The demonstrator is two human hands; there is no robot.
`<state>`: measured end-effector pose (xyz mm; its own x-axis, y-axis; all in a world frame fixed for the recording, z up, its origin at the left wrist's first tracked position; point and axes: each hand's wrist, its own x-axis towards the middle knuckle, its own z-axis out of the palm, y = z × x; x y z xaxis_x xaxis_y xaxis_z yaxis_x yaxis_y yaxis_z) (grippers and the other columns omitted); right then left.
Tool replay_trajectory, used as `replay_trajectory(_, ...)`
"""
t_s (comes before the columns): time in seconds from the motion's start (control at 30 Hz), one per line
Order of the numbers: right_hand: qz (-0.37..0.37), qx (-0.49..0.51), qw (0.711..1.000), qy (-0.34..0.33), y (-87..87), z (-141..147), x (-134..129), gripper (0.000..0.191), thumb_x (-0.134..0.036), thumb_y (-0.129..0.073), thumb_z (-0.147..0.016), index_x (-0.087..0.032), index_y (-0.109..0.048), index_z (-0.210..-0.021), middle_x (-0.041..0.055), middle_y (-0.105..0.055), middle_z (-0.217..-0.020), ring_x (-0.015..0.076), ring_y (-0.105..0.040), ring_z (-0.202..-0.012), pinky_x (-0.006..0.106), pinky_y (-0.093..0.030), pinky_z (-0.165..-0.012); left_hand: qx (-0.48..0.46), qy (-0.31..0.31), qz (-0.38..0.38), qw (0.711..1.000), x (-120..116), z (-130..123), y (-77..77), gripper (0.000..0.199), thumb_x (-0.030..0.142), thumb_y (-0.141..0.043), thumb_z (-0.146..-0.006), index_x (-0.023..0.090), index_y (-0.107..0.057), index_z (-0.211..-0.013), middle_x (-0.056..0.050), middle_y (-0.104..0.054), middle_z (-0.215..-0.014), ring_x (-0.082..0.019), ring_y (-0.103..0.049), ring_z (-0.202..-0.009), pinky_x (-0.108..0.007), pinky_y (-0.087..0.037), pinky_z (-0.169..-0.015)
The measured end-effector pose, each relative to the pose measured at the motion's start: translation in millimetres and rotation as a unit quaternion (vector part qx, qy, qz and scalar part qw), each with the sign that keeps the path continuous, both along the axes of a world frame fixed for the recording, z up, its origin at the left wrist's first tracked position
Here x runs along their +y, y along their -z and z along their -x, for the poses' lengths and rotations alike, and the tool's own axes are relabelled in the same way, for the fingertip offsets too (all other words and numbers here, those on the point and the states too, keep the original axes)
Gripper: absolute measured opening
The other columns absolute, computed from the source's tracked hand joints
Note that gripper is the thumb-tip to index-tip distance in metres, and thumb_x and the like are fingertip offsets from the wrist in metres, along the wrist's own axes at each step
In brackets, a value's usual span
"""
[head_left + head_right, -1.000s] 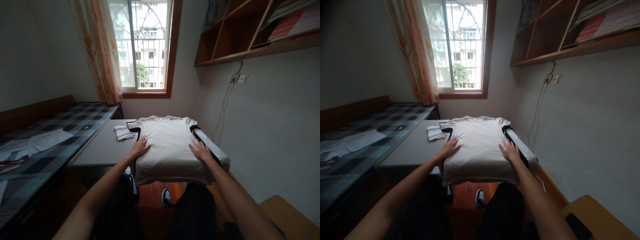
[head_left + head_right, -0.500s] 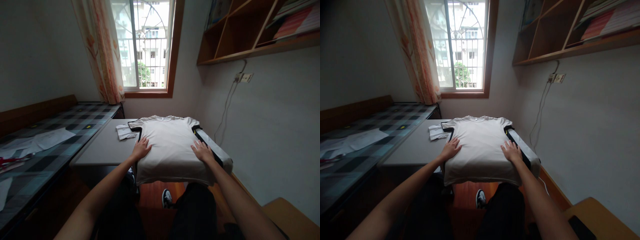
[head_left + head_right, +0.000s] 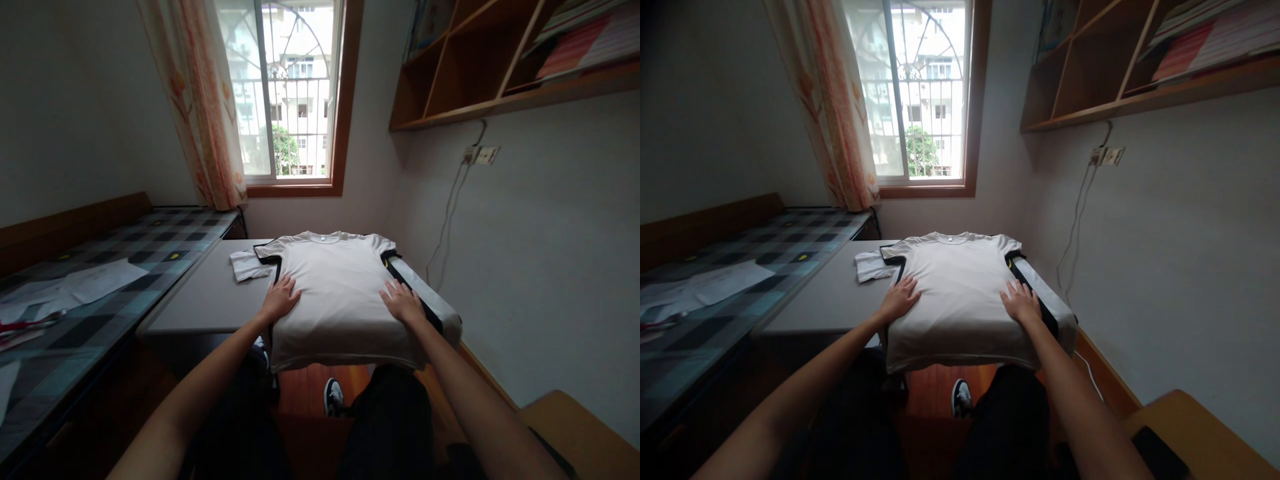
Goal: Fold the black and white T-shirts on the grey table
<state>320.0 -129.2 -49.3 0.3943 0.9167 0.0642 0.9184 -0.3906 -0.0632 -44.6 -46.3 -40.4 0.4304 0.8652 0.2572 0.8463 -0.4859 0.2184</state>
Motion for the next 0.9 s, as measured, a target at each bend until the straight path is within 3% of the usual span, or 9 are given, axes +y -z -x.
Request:
replay_trajectory(0.43,0.0,0.009,1.0,0.008,-5.4,4.0,-3.5,0.063,-0.053,-0.02,-0.097,-0.023,-0.032,-0.151,0.0074,-0.024,-0.159,0.0259,-0.023,-0.145,0.045,-0.017,-0.116,-0.005,-0.002,0.007,1.0,-3.0,-0.6,-3.9,0.049,0.045,-0.041,-0.095,0.019,-0.051,-0.135,-0.01,-0.043,-0.149,-0.026,-0.033,-0.141,-0.047,-0.024,-0.116)
replay_trajectory(0.6,-0.049,-0.02,0.999,-0.002,-11.5,15.2,-11.9,0.057,-0.043,-0.025,-0.097,-0.017,-0.046,-0.143,0.0112,-0.036,-0.154,0.0305,-0.031,-0.14,0.047,-0.021,-0.113,-0.002,-0.006,0.005,1.0,-2.0,-0.7,-2.6,0.049,0.046,-0.04,-0.095,0.02,-0.05,-0.136,-0.009,-0.042,-0.15,-0.025,-0.032,-0.141,-0.046,-0.024,-0.116)
replay_trajectory(0.67,-0.097,-0.054,0.993,-0.047,-15.7,32.9,-19.5,0.051,-0.035,-0.029,-0.096,-0.013,-0.054,-0.135,0.0137,-0.045,-0.147,0.0312,-0.035,-0.136,0.046,-0.022,-0.112,-0.003,-0.008,0.004,1.0,-1.2,-0.9,-1.8,0.048,0.046,-0.041,-0.095,0.021,-0.051,-0.135,-0.008,-0.043,-0.15,-0.024,-0.033,-0.141,-0.045,-0.024,-0.116)
replay_trajectory(0.73,-0.136,-0.066,0.979,-0.134,-19.0,58.4,-26.7,0.046,-0.032,-0.032,-0.096,-0.013,-0.058,-0.129,0.0142,-0.053,-0.139,0.0294,-0.041,-0.129,0.043,-0.024,-0.11,-0.003,-0.009,0.005,1.0,-0.8,-1.0,-1.3,0.047,0.046,-0.041,-0.095,0.022,-0.052,-0.134,-0.008,-0.043,-0.149,-0.024,-0.032,-0.141,-0.044,-0.024,-0.116)
replay_trajectory(0.83,-0.15,-0.03,0.955,-0.254,-21.2,99.8,-30.2,0.043,-0.037,-0.033,-0.097,-0.018,-0.061,-0.124,0.012,-0.059,-0.13,0.0263,-0.049,-0.119,0.038,-0.031,-0.105,-0.005,-0.01,0.008,1.0,-1.2,-1.3,-1.7,0.048,0.046,-0.042,-0.095,0.021,-0.052,-0.134,-0.009,-0.044,-0.149,-0.024,-0.032,-0.141,-0.044,-0.023,-0.116)
replay_trajectory(0.9,-0.155,-0.004,0.946,-0.284,-21.5,120.6,-24.9,0.045,-0.041,-0.033,-0.097,-0.019,-0.06,-0.126,0.0114,-0.057,-0.132,0.0253,-0.049,-0.121,0.036,-0.032,-0.105,-0.007,-0.01,0.007,1.0,-2.0,-1.7,-2.4,0.048,0.046,-0.042,-0.095,0.02,-0.052,-0.134,-0.01,-0.043,-0.149,-0.024,-0.033,-0.141,-0.044,-0.023,-0.116)
